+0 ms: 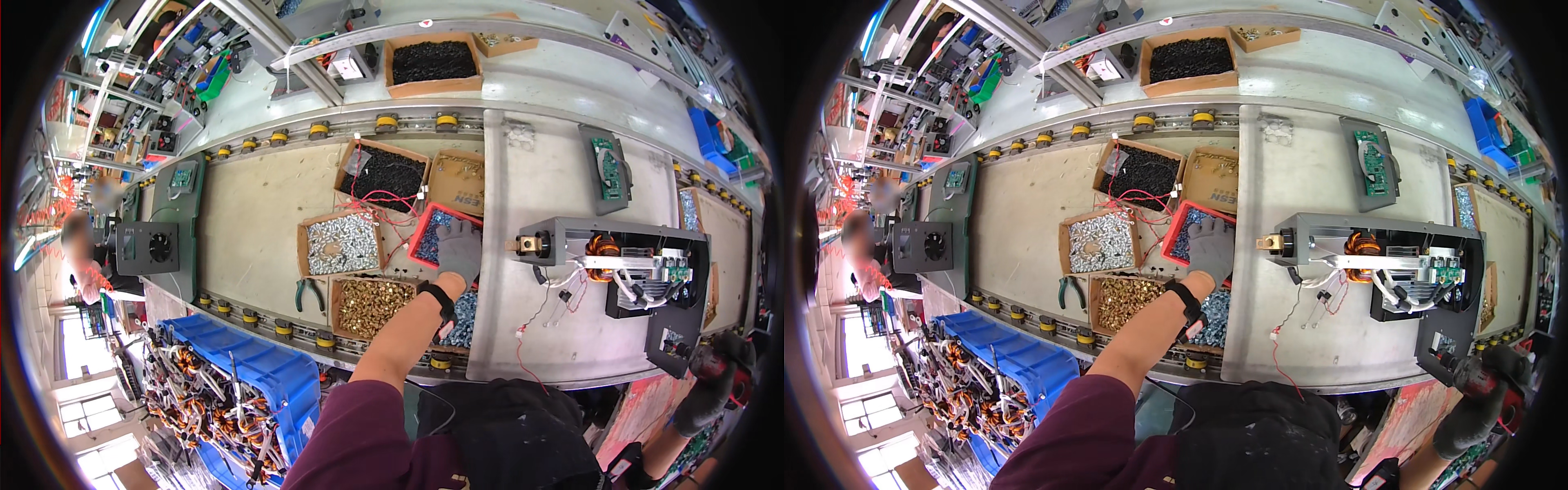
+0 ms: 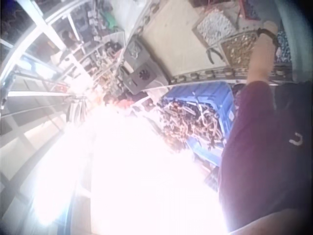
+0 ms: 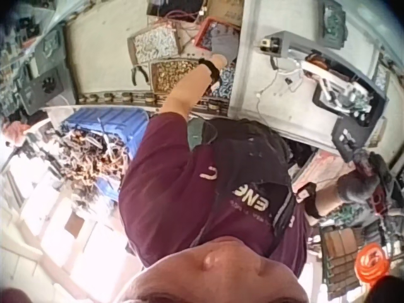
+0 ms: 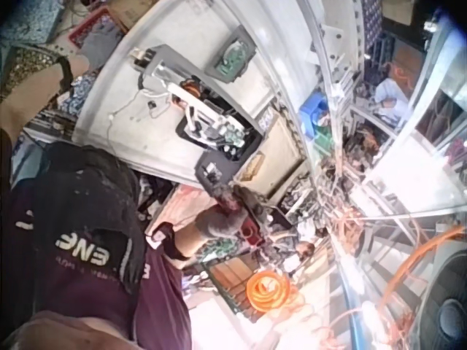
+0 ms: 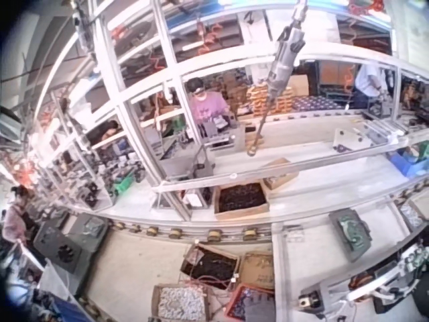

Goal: Assembling the internal components and housing of an electronic unit on a production line.

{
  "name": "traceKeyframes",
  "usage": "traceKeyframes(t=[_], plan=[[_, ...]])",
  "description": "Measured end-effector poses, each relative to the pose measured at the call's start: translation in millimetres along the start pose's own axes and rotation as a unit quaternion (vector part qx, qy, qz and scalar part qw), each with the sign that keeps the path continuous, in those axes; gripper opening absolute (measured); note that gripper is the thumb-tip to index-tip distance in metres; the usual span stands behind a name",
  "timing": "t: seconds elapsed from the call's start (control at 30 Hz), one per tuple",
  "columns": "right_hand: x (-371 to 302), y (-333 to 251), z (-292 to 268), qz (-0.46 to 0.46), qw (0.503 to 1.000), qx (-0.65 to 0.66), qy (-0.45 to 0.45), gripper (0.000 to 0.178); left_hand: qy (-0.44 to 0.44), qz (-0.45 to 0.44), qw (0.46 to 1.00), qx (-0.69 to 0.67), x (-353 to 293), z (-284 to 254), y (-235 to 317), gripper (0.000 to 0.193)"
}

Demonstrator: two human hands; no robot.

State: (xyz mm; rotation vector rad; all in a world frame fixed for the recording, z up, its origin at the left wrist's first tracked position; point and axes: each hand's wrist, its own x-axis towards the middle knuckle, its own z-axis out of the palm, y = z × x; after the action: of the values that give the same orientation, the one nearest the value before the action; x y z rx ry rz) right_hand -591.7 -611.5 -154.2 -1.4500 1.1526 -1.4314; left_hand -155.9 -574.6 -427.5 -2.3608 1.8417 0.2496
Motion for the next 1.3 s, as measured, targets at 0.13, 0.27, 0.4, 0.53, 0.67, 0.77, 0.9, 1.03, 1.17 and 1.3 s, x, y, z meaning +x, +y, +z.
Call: traceKeyframes(t=[0.13, 0.27, 0.4, 0.53, 0.67, 0.77, 0.9, 1.03, 1.17, 1.3], plan=[[-5.5, -8.3, 14.5, 0.009, 0.999, 0.018, -0.032, 0.034, -0.02, -0.054, 0.995, -0.077, -0.2, 2.3, -9.3, 0.023], [-10.9, -16.2, 17.3, -0.013, 1.0, -0.012, -0.016, 0.038, 0.118, -0.102, 0.967, -0.202, -10.4, -5.3, -18.7, 0.02], [-13.2, -26.1, 46.2, -0.047, 0.999, -0.017, 0.018, 0.045, 0.171, -0.214, 0.82, -0.502, -20.6, -8.4, -42.1, 0.016], [-7.8, -38.3, 85.9, -0.094, 0.995, 0.026, -0.016, 0.049, 0.213, -0.202, 0.731, -0.616, -38.6, -50.3, -49.4, 0.018], [-7.3, -50.7, 118.1, -0.081, 0.985, 0.134, -0.067, 0.043, 0.062, -0.153, 0.605, -0.779, -80.9, -138.5, 14.1, 0.026], [-13.0, -53.4, 133.8, -0.025, 0.974, 0.201, -0.099, 0.054, -0.122, -0.09, 0.555, -0.818, -113.5, -179.1, 73.9, 0.046], [-23.4, -63.3, 149.3, 0.089, 0.954, 0.247, -0.143, 0.056, -0.19, -0.057, 0.351, -0.915, -120.9, -180.0, 112.3, 0.046], [-18.2, -54.0, 138.2, 0.05, 0.97, 0.155, -0.181, 0.057, -0.192, -0.072, 0.349, -0.914, -118.4, -173.3, 124.5, 0.045], [-15.8, -55.6, 138.0, 0.061, 0.976, 0.101, -0.181, 0.059, -0.193, -0.084, 0.364, -0.907, -117.5, -174.5, 128.0, 0.045], [-16.4, -56.4, 129.1, 0.238, 0.904, 0.255, -0.249, 0.062, -0.196, -0.073, 0.331, -0.92, -115.6, -161.5, 131.2, 0.046]])
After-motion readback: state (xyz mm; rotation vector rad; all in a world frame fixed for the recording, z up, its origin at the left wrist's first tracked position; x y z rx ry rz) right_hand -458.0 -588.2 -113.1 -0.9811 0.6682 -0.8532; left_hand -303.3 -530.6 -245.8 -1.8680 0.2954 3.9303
